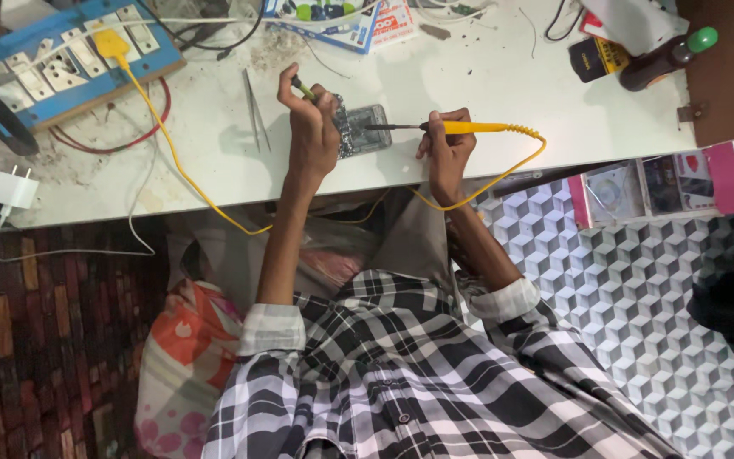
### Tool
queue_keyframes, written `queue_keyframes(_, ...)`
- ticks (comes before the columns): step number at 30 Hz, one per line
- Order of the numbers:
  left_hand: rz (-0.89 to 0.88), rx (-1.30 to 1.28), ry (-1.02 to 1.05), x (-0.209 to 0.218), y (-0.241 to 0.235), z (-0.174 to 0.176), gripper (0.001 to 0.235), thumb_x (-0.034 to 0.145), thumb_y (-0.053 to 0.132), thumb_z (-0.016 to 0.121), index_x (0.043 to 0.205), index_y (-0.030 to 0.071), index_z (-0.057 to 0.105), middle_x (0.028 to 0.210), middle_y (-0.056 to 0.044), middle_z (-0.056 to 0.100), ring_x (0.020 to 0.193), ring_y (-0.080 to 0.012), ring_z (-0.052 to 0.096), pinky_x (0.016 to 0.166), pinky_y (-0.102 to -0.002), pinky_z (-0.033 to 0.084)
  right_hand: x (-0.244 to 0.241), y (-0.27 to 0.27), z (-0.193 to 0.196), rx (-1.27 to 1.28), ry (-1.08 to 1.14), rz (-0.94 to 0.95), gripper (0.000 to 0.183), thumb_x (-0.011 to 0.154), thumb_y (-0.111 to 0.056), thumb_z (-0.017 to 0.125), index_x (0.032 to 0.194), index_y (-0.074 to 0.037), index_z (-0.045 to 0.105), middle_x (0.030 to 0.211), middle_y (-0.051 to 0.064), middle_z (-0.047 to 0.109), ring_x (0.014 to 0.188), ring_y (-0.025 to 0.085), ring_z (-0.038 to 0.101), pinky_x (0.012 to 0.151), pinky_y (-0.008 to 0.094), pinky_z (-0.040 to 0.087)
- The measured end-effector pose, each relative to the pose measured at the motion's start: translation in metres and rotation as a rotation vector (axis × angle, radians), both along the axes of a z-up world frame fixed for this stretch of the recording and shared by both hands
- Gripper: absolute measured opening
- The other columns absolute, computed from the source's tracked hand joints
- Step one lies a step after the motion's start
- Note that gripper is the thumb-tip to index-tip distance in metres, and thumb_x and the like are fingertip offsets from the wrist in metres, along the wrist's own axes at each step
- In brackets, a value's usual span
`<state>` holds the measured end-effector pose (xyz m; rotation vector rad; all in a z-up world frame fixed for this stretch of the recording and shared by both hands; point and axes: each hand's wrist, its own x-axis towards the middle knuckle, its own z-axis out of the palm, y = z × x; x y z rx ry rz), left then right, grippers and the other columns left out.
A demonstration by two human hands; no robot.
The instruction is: The person uses a soldering iron and solder wire to solder components on a small circuit board. They hold the board with one hand and apply heat and solder with the other, working on various points across the board.
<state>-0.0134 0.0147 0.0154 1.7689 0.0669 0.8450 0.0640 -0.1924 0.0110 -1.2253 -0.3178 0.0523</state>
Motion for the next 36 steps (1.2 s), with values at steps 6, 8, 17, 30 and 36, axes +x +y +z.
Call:
queue_keyframes(6, -0.062, -0.122, -0.057, 0.002, 0.002, -0.014, 0.044, 0.119, 0.019, 0.035, 0.151, 0.012, 0.006, 0.093, -0.006, 0.048, 0.086, -0.017, 0.048, 0.086, -0.035, 0.046, -0.002, 0.0, 0.004, -0.077, -0.041, 0.089, 0.016, 0.107, -0.011, 0.063, 0.104, -0.003, 0.049, 0.082, 0.005, 0.058, 0.055, 0.011, 0.053, 0.05, 0.027, 0.046)
queue_keyframes(8, -0.05, -0.212, -0.052, 0.003, 0.003, -0.016, 0.044, 0.119, 0.018, 0.036, 0.15, 0.012, 0.007, 0.094, -0.005, 0.046, 0.087, -0.017, 0.047, 0.086, -0.035, 0.046, -0.006, 0.0, 0.005, -0.08, -0.05, 0.115, 0.016, 0.107, -0.012, 0.063, 0.107, -0.003, 0.049, 0.08, 0.005, 0.057, 0.056, 0.011, 0.054, 0.052, 0.026, 0.046)
queue_keyframes(17, -0.061, -0.239, -0.035, 0.003, 0.005, -0.019, 0.043, 0.118, 0.015, 0.036, 0.151, 0.013, 0.008, 0.09, -0.004, 0.043, 0.085, -0.0159, 0.046, 0.086, -0.034, 0.046, -0.002, -0.006, 0.004, -0.179, -0.039, 0.19, 0.017, 0.112, -0.017, 0.059, 0.114, -0.003, 0.05, 0.079, 0.009, 0.062, 0.063, 0.012, 0.057, 0.06, 0.026, 0.049)
queue_keyframes(30, -0.087, -0.278, -0.064, 0.0, 0.003, -0.018, 0.046, 0.118, 0.007, 0.037, 0.153, 0.013, 0.007, 0.101, -0.006, 0.045, 0.089, -0.0168, 0.047, 0.089, -0.034, 0.047, 0.001, -0.004, 0.0, -0.215, -0.013, 0.167, 0.021, 0.111, -0.021, 0.057, 0.107, -0.003, 0.049, 0.072, 0.004, 0.056, 0.059, 0.011, 0.055, 0.056, 0.026, 0.046)
queue_keyframes(36, -0.028, -0.172, -0.04, -0.001, 0.002, -0.012, 0.049, 0.115, 0.007, 0.039, 0.152, 0.013, 0.007, 0.091, -0.005, 0.047, 0.084, -0.0173, 0.047, 0.086, -0.033, 0.046, 0.0, -0.004, 0.004, -0.166, -0.007, 0.168, 0.021, 0.11, -0.02, 0.058, 0.106, -0.003, 0.047, 0.074, 0.003, 0.054, 0.058, 0.012, 0.055, 0.055, 0.026, 0.045)
